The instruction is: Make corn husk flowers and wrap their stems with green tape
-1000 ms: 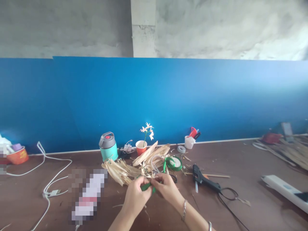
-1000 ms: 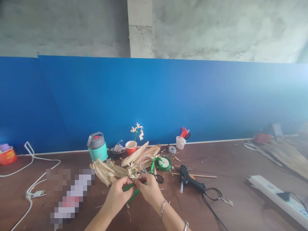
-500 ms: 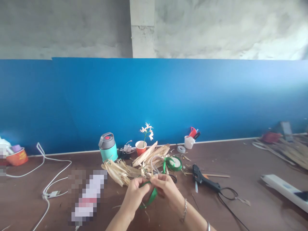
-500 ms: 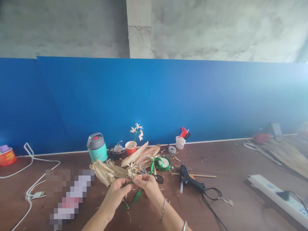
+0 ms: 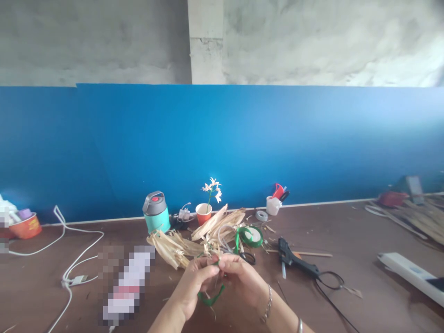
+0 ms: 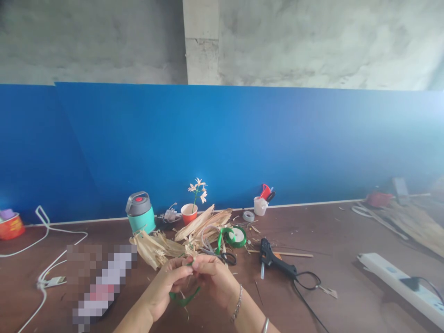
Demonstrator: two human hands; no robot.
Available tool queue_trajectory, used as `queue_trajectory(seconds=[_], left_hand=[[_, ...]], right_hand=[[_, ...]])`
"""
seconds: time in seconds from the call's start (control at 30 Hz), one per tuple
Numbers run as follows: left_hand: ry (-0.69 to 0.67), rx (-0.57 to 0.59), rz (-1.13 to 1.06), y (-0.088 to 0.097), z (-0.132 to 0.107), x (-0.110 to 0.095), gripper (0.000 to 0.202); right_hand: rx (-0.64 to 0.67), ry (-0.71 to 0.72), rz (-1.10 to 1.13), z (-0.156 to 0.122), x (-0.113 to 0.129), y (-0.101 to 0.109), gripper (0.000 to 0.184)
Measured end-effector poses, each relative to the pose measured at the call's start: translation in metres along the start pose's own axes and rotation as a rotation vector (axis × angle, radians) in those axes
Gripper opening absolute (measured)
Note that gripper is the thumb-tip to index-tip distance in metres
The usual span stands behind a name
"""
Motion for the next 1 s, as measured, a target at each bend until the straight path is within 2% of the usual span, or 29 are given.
queue_trajectory(seconds=[0.23, 0.37, 0.53, 0.63, 0.83, 1.0], left_hand=[[-0.036, -0.117, 0.12, 0.005, 0.002, 0.002, 0.015], [-0.077, -0.175, 0.212, 0.01, 0.008, 0.005, 0.021], [-0.166, -0.167, 0.301, 0.016, 0.013, 0.005, 0.026], [-0.24, -0.179, 0.408, 0.016, 0.012, 0.0, 0.021], [-0.316, -0.179, 0.627, 0.01, 0.008, -0.006, 0.02], [-0.394, -0.165, 0.702, 0.006, 0.006, -0.008, 0.02]], right_hand=[[-0.134, -0.045, -0.094, 0.001, -0.001, 0.006, 0.013], [-0.209, -0.036, -0.161, 0.002, -0.001, 0.009, 0.014], [-0.287, 0.0, -0.294, 0.005, -0.001, 0.015, 0.017], [-0.316, 0.036, -0.38, 0.009, -0.002, 0.018, 0.018], [-0.331, 0.116, -0.533, 0.011, 0.002, 0.017, 0.01], [-0.322, 0.143, -0.633, 0.009, 0.005, 0.016, 0.014]])
Point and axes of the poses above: each hand's wrist, its own z-axis towards the middle knuckle, its own y-axis out of the back of the hand, x = y × z, the point moved 5 cm from there along z, towards the middle knuckle, and after that the axes turned 7 degrees about -z, right-handed, at the moved point
